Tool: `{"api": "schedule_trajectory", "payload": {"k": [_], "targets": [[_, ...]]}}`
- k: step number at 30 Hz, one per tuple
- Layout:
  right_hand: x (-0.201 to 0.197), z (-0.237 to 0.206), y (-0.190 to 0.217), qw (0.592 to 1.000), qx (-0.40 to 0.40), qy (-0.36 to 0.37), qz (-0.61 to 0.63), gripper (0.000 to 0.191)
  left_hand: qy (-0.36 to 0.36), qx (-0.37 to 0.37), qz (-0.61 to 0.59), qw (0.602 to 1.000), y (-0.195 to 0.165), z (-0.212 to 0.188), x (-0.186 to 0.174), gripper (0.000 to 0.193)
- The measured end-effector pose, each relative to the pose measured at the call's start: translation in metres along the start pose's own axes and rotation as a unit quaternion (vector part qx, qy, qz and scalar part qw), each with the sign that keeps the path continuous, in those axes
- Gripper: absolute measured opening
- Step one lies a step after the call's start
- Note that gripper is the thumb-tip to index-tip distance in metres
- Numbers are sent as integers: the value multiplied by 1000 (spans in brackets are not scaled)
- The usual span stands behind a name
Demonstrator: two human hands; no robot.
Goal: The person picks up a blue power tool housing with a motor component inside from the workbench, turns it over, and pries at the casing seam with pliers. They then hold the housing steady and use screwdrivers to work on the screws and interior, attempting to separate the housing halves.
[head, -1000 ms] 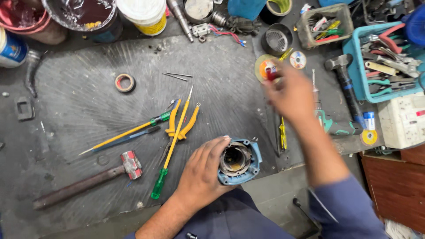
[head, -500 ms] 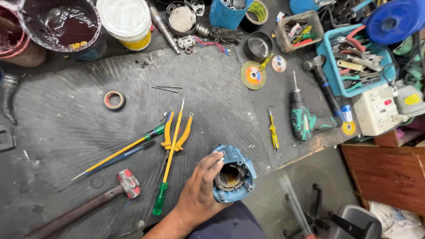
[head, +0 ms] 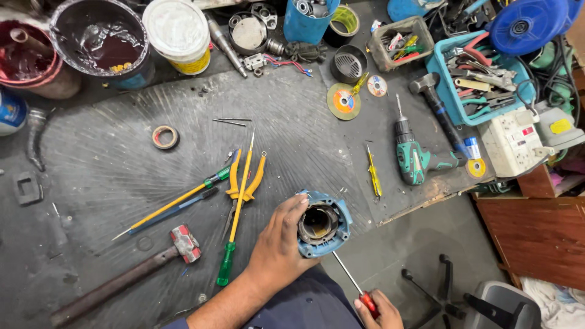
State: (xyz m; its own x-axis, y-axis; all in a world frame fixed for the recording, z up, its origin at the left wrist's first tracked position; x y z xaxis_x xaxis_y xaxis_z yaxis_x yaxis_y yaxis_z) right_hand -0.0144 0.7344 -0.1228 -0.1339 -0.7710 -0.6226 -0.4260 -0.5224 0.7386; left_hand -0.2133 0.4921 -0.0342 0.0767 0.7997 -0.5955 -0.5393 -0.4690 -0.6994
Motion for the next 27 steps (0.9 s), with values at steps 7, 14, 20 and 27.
{"api": "schedule_trajectory", "payload": {"k": [7,14,20,27], "targets": [[19,15,7,998,31,-15,44,34,-8,21,-8,1000,-5,-3,-2,106],[47,30,3,988,80,54,122,30,1,9,-9,1000,-1,-1,-2,108],[51,46,29,972,102,56,203,26,21,-11,5,1000,-1,9,5,107],[47,90,97,998,-26,-53,19,27,32,-38,-8,999,-4,28,3,101]]}}
Point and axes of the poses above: each hand's wrist, its own z-axis towards the middle knuckle, its own x-axis out of the palm, y = z × x, the point moved 4 cm from there along z, towards the middle knuckle, and after that the axes turned 14 degrees about z, right-handed, at the moved point
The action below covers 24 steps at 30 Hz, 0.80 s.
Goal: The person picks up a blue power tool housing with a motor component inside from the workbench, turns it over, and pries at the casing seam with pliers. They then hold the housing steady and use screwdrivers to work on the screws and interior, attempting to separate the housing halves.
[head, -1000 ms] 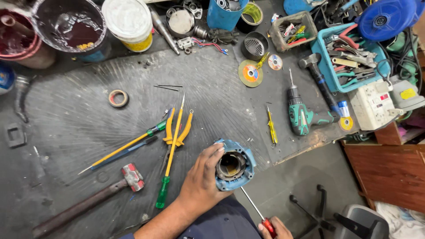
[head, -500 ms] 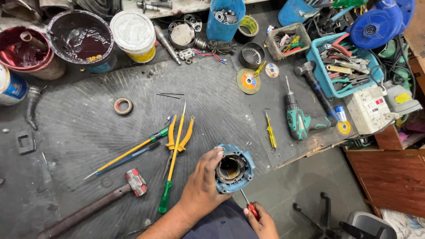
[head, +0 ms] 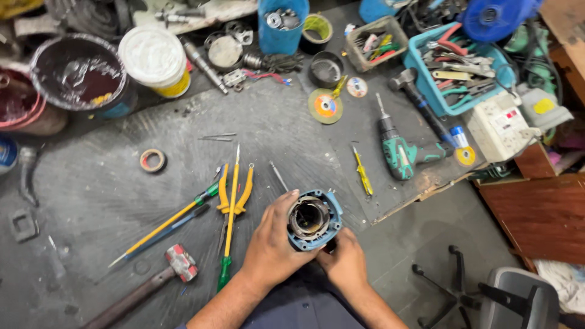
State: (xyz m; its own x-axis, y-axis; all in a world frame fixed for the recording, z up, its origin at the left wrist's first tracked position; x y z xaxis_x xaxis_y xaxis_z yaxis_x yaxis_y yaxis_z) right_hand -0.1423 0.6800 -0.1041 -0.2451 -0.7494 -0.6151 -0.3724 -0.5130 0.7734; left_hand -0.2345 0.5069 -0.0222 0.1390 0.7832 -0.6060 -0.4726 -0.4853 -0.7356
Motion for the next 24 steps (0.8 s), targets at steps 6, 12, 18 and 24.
{"api": "schedule_trajectory", "payload": {"k": [6,12,18,24], "targets": [[-7,3,7,999,5,45,6,26,13,-7,2,1000,-12,11,-2,103],[-30,35,-12,989,-101,111,-1,32,6,-34,-9,999,-26,22,24,104],[-56,86,-13,969,-137,205,15,32,-40,-69,-6,997,-31,27,56,106],[-145,171,14,915,-194,348,-63,30,-60,-10,-15,998,-14,37,91,106]]}}
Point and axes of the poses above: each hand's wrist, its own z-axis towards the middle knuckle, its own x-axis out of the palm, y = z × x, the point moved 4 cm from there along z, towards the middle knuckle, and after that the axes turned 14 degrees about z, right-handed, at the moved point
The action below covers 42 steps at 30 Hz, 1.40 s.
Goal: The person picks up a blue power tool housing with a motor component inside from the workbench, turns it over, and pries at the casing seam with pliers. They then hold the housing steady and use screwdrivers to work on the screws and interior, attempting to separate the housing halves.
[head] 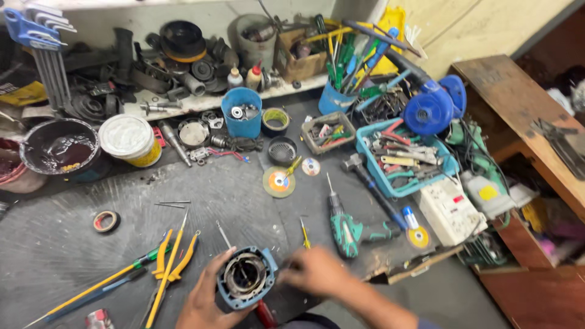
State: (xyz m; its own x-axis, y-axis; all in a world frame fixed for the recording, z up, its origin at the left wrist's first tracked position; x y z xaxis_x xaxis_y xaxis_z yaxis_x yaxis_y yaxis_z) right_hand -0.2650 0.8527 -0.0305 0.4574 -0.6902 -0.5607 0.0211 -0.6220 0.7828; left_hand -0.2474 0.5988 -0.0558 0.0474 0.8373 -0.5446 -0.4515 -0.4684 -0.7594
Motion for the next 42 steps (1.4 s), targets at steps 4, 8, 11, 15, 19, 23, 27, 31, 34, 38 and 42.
{"api": "schedule_trajectory", "payload": {"k": [4,8,11,15,19,23,27,31,34,38,42], "targets": [[-181,23,-10,957,6,-291,-15,42,12,-17,-5,1000,8,0,12,108],[-338,47,36,869,-235,-436,7,18,64,-88,-26,994,-2,5,12,107],[-402,86,64,901,-198,-359,139,23,82,-108,-3,991,-22,14,14,113],[-420,110,63,866,-95,-230,433,26,42,-135,77,987,-34,20,16,121],[-429,121,47,649,-152,-230,709,37,-66,-74,251,963,-25,5,-12,95],[-442,130,33,337,-261,-229,875,51,-137,-159,411,887,2,-21,-44,70],[-431,163,42,603,-218,-202,740,37,-173,-152,476,848,16,-28,-50,62],[-415,198,50,895,-124,-243,352,36,-165,-149,558,800,24,-23,-43,57],[-410,211,59,958,-92,-256,-87,51,-167,-144,561,798,24,-24,-44,51],[-387,233,63,956,29,-136,-258,80,-132,-297,518,791,11,-37,-47,42],[-368,247,67,971,51,-75,-220,83,-119,-360,500,779,-10,-41,-48,26]]}}
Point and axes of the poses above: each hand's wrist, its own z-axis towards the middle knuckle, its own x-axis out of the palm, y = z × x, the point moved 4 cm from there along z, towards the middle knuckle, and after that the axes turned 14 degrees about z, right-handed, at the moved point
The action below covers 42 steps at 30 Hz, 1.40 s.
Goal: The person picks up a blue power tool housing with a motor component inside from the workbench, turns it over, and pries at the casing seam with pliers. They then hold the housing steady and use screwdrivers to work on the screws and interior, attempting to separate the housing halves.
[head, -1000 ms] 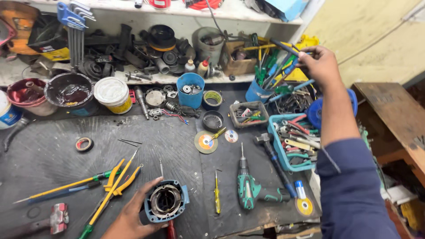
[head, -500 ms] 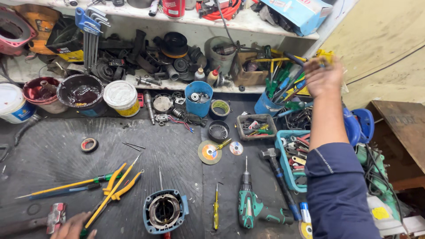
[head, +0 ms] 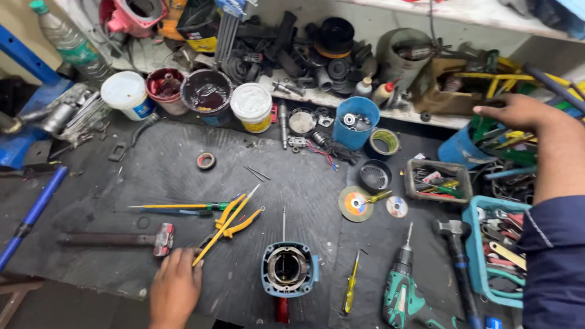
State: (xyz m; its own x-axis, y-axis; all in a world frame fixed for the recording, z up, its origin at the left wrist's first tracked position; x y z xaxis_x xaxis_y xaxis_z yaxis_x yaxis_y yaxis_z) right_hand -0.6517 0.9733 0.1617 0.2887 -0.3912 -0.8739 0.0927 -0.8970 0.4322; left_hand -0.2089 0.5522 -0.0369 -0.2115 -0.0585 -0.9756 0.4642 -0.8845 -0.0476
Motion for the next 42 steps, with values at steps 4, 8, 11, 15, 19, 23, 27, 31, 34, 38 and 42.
{"api": "schedule_trajectory", "payload": {"k": [4,8,11,15,19,23,27,31,34,38,42], "targets": [[6,8,-12,999,-1,18,-39,85,34,-53,-81,995,-1,1,0,22],[15,15,-18,997,-31,-7,-77,92,0,-88,-211,973,6,-2,1,21],[12,15,-10,988,-122,-82,-42,77,-10,-141,-173,975,22,10,-2,31],[13,-41,28,896,-342,-208,191,53,112,-93,37,989,40,56,-4,34],[92,-132,59,866,-377,-189,269,21,19,38,21,999,45,100,-15,26],[195,-177,70,898,-277,-108,325,18,53,76,10,996,46,112,-3,27],[261,-212,66,866,-224,34,446,50,64,75,77,992,54,111,4,14],[292,-252,85,850,-370,137,348,125,26,55,-47,997,56,109,-17,22],[317,-268,107,875,-297,119,364,135,48,52,-151,986,48,105,-37,29],[332,-286,133,919,-194,34,341,112,174,87,-334,922,31,80,-52,29],[336,-297,143,923,-156,2,351,111,278,153,-375,871,23,53,-59,24]]}}
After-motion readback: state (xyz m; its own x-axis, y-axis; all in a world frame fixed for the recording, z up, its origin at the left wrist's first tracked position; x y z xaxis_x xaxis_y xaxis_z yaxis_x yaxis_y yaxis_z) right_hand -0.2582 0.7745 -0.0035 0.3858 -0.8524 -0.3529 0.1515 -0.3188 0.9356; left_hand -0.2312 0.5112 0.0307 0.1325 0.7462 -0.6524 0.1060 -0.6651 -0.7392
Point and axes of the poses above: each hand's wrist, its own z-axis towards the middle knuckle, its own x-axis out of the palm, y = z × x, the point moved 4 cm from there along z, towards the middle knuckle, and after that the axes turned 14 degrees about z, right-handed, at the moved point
